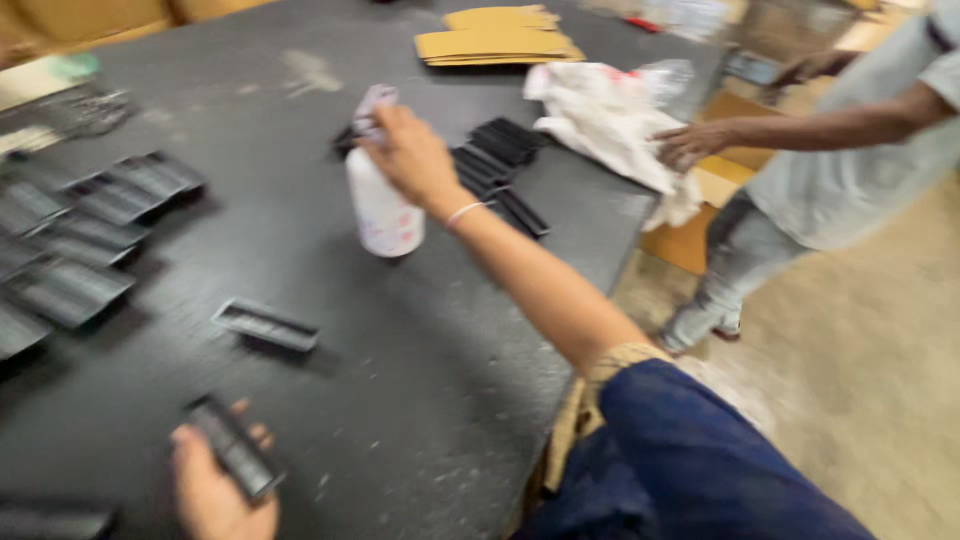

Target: The person unwraps a small black metal part from plastic, then wipes it with a cloth. They repeatedly pick up similar parts, wipe them, and place them back on the table. A liquid bottle is used to moisten the cloth during the process.

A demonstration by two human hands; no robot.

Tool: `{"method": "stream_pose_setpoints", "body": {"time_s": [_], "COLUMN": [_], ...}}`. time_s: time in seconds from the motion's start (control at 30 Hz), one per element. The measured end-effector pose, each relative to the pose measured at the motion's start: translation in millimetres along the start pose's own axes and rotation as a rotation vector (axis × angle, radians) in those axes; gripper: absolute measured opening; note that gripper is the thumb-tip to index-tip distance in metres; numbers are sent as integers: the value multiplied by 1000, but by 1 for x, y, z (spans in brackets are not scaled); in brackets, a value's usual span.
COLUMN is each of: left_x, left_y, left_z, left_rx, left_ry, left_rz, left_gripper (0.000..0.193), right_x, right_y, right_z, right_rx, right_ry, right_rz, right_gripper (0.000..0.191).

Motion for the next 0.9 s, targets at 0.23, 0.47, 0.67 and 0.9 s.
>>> {"method": "stream_pose_setpoints", "body": {"time_s": [0.23,0.47,0.67,0.9], "left_x": [-26,-22,-15,-17], "left_y": [-12,-5,-4,-5], "left_z": [-50,-62,-63,-63], "left_rx": [-4,-61,-101,-96], "left_ry": [-130,-131,-116,-114], "left_rz": [-83,-79,-49,-30], "left_gripper": [34,34,34,33], "right_x": [8,16,29,22], "right_y": [5,2,-10,-97], "right_z": [5,5,7,2], "right_rx": [-161,-112,-38,1101], "right_ry": [5,197,120,-6], "right_rz": [123,92,34,-593], "right_gripper": [29,24,21,29]}}
Point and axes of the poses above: each hand's wrist, its own x-axis towards the middle knuckle, its own z-axis out of the back of the hand, y = z × x, the point moved 8 cm from there along x, towards the middle knuckle, and after that the axes turned 8 degrees about -x, right-handed, at the moved point
